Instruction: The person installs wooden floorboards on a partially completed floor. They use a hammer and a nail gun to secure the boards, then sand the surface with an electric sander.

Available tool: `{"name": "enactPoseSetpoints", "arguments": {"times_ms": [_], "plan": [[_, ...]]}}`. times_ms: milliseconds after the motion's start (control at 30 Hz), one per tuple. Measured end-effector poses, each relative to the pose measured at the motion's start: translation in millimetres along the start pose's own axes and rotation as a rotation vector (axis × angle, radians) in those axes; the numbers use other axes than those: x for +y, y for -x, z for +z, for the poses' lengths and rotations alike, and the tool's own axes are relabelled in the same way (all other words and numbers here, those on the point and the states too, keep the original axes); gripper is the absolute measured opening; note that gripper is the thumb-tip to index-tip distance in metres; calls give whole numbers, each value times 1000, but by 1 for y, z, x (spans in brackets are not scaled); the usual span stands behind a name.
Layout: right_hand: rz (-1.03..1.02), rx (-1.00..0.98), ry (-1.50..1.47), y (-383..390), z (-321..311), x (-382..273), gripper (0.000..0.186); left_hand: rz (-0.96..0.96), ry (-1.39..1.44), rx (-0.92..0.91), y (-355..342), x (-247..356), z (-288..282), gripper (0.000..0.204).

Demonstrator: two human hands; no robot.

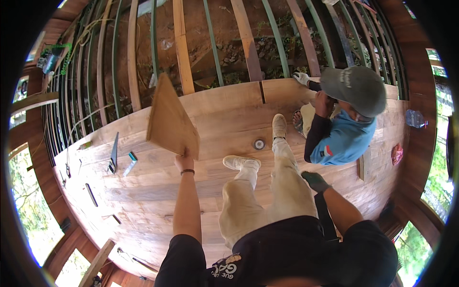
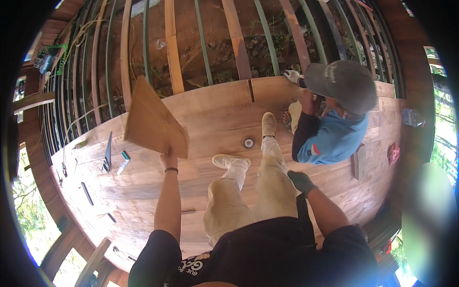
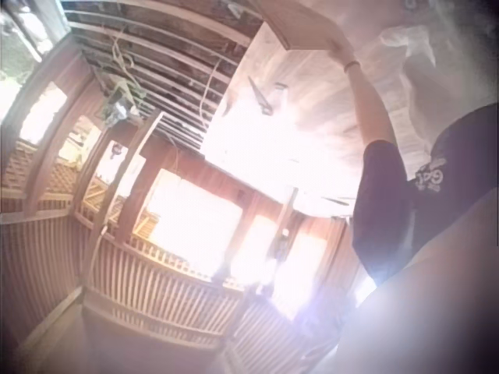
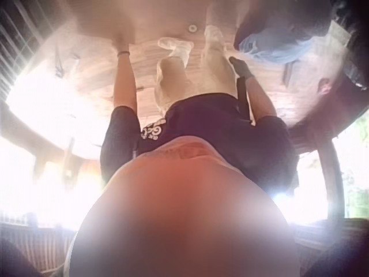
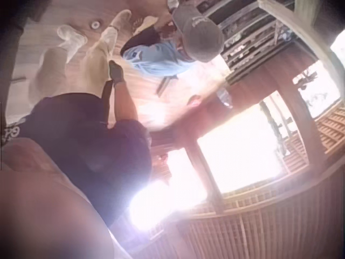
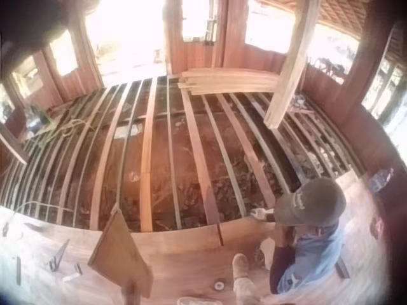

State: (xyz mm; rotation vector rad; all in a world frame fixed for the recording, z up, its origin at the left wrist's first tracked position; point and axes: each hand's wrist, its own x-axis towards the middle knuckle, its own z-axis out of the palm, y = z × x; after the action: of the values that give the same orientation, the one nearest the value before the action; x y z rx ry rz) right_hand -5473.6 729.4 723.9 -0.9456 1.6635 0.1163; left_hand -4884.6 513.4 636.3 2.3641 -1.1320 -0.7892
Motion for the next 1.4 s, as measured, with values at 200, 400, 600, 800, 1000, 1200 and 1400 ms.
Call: {"name": "enactPoseSetpoints", "arguments": {"times_ms": [200,400,600,800,1000,1200,1400], "plan": [[336,-104,53,177,17,9,53,-16,-175,-272,112,-11,-104,48],[58,-168,205,197,-13,37,46,-97,-428,-373,280,-36,-183,47],[-142,34,47,143,-73,20,33,-260,-449,-341,445,-47,-207,42],[-636,-15,378,151,-116,24,31,-356,-395,-309,618,-19,-209,37],[-551,-317,674,186,-87,51,32,-570,-226,-207,782,2,-233,32],[-925,-557,797,219,4,32,37,-676,-17,45,932,-20,-247,23],[-1456,-845,1142,331,161,8,42,-820,134,243,1096,-94,-260,26]]}}
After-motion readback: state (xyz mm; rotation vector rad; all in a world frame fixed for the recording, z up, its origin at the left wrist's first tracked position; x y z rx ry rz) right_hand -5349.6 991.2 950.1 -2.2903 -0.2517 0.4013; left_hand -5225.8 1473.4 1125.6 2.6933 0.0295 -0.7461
